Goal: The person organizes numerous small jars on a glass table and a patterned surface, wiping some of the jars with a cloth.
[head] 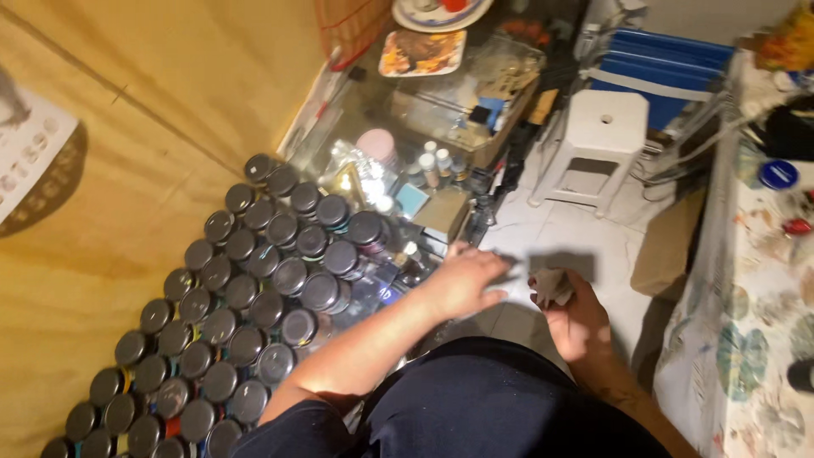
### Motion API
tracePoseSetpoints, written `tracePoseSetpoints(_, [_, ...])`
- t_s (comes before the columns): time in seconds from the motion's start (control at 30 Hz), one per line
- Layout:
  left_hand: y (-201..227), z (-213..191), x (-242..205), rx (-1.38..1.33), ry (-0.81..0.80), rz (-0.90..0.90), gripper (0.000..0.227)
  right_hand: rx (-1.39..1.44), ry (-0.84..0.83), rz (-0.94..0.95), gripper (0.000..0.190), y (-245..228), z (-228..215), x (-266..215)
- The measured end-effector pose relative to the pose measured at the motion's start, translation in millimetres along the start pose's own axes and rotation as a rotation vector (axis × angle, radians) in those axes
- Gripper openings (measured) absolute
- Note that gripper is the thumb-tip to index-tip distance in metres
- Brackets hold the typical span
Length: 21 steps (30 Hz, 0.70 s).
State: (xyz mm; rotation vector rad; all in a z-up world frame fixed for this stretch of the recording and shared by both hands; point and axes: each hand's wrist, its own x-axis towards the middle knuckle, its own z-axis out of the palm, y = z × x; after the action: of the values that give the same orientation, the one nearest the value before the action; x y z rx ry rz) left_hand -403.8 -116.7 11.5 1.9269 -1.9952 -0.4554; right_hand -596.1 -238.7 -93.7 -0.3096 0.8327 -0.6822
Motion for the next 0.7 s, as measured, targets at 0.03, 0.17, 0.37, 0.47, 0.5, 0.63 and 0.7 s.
tracePoseSetpoints(0.03, [0.3,19.0,4.8,0.003,-0.011,0.023,0.046,0.017,0.011,-0.017,0.022,-8.9,0.5,-10.2])
tracePoseSetpoints(0.17, [7.3,86.3,19.4,-0.056,-0.087,0.162,0.049,-0.024,-0.016,-0.173,0.017,-40.4,-25.3,-40.2])
tracePoseSetpoints(0.37, [61.4,117.7,45.3,-0.015,-0.387,0.206,0.045,0.082,0.033,-0.336,0.010,-94.7,-92.7,-85.3])
tracePoseSetpoints(0.47, [100.9,131.5,72.9,-0.032,-0.473,0.249,0.045,0.144,0.116,-0.413,0.014,-119.7,-130.8,-105.8])
tracePoseSetpoints(0.5, [112.7,143.1,82.0,-0.044,-0.478,0.255,0.047,0.150,0.134,-0.433,0.012,-127.0,-143.8,-114.2])
tracePoseSetpoints(0.63, [159.5,193.3,126.3,-0.082,-0.568,0.317,0.049,0.184,0.268,-0.467,0.023,-159.1,-201.6,-152.2])
tracePoseSetpoints(0.7, [188.8,216.5,147.6,-0.214,-0.603,0.286,0.051,0.241,0.344,-0.427,0.019,-179.7,-226.4,-180.6])
